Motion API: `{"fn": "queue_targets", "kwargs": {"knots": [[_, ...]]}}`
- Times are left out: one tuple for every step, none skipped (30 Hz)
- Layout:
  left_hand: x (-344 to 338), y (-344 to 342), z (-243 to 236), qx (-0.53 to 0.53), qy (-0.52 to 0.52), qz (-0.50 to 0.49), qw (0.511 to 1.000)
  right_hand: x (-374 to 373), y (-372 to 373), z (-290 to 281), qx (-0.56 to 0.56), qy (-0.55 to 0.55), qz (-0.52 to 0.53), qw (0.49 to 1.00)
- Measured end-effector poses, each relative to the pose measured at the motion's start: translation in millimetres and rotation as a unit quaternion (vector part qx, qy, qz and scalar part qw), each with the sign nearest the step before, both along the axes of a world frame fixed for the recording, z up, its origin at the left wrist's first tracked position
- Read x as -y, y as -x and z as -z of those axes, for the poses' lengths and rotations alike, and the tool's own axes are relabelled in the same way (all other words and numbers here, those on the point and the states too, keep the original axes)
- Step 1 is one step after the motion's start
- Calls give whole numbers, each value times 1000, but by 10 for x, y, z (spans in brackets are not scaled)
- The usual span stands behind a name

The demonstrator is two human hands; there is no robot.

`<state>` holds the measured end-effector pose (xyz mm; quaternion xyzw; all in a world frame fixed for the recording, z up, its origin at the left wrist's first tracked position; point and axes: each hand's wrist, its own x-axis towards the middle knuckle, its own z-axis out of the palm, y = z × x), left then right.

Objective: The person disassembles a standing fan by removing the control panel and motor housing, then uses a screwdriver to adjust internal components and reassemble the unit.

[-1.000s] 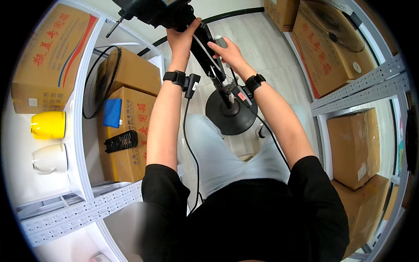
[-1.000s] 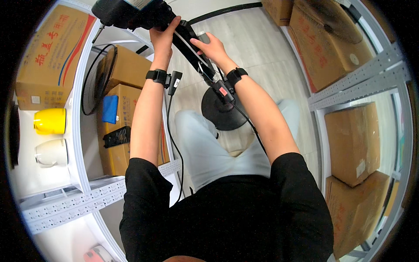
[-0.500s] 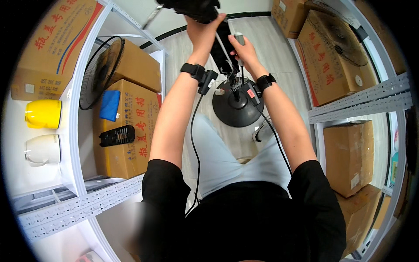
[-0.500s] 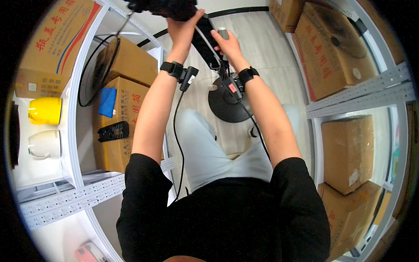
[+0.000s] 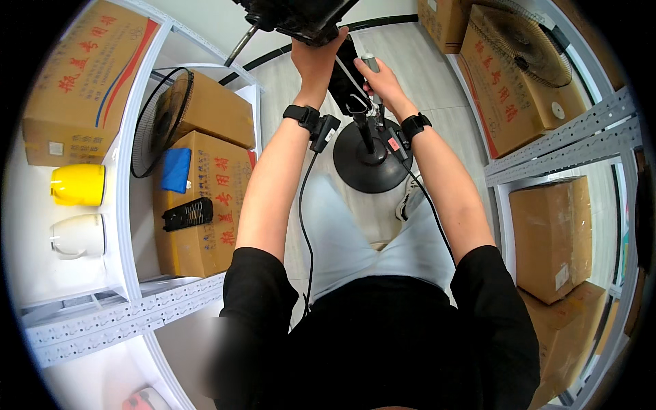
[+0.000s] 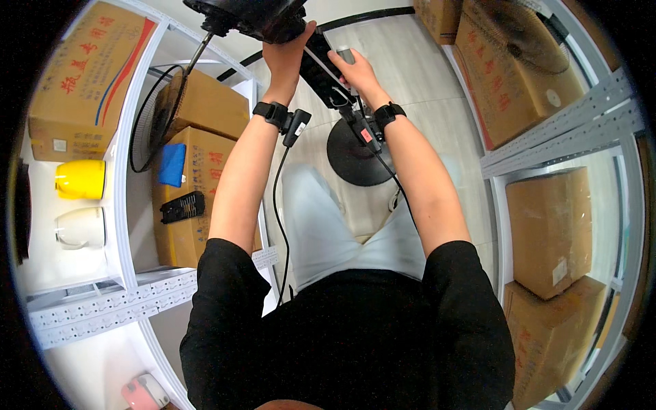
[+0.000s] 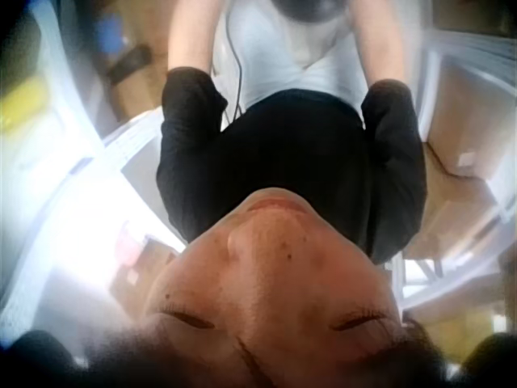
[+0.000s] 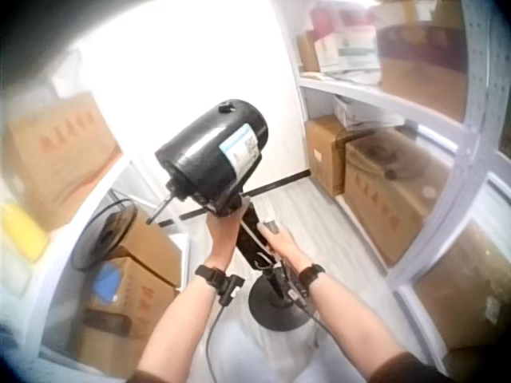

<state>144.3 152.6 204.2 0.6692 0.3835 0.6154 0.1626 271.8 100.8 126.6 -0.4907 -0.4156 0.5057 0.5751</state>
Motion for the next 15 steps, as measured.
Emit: {"fn": "queue_targets", "kwargs": {"knots": [[20, 12, -15, 0, 15, 7, 1000, 22, 5, 0, 5, -3, 7, 1000], [47, 24, 4, 11, 7, 20, 1000, 58, 1, 3, 13, -4, 3, 1000], [63, 24, 14, 21, -1, 33, 999, 86, -7, 2, 20, -5, 0, 1000], [80, 19, 26, 30, -9, 46, 998, 109, -21, -3, 27, -6, -2, 1000], [131, -40, 28, 29, -15, 32, 999, 117, -82, 6, 32, -6, -3, 999], [170, -118, 20, 28, -21, 18, 999, 143, -135, 25, 30, 5, -8, 999], [214, -178, 12, 26, -27, 4, 999, 176, -186, 49, 29, 16, -12, 999], [257, -215, -41, -20, 18, 5, 1000, 201, -240, 27, 26, 23, -15, 999], [315, -233, -90, -65, 63, 7, 996, 246, -285, 19, 17, 25, -18, 999], [371, -266, -125, -111, 107, 10, 988, 291, -319, 15, 14, 31, -14, 999], [351, -278, -112, -60, 59, 14, 996, 298, -317, 5, 9, 34, -14, 999], [324, -297, -82, -8, 11, 18, 1000, 313, -319, -5, 5, 36, -14, 999], [302, -316, -57, 44, -37, 23, 998, 356, -315, 12, 3, -4, 2, 1000], [261, -321, -31, 42, -47, 10, 998, 409, -338, 57, -25, -5, 26, 999], [217, -276, -22, 37, -57, -6, 998, 478, -361, 110, -55, -6, 48, 997]]}}
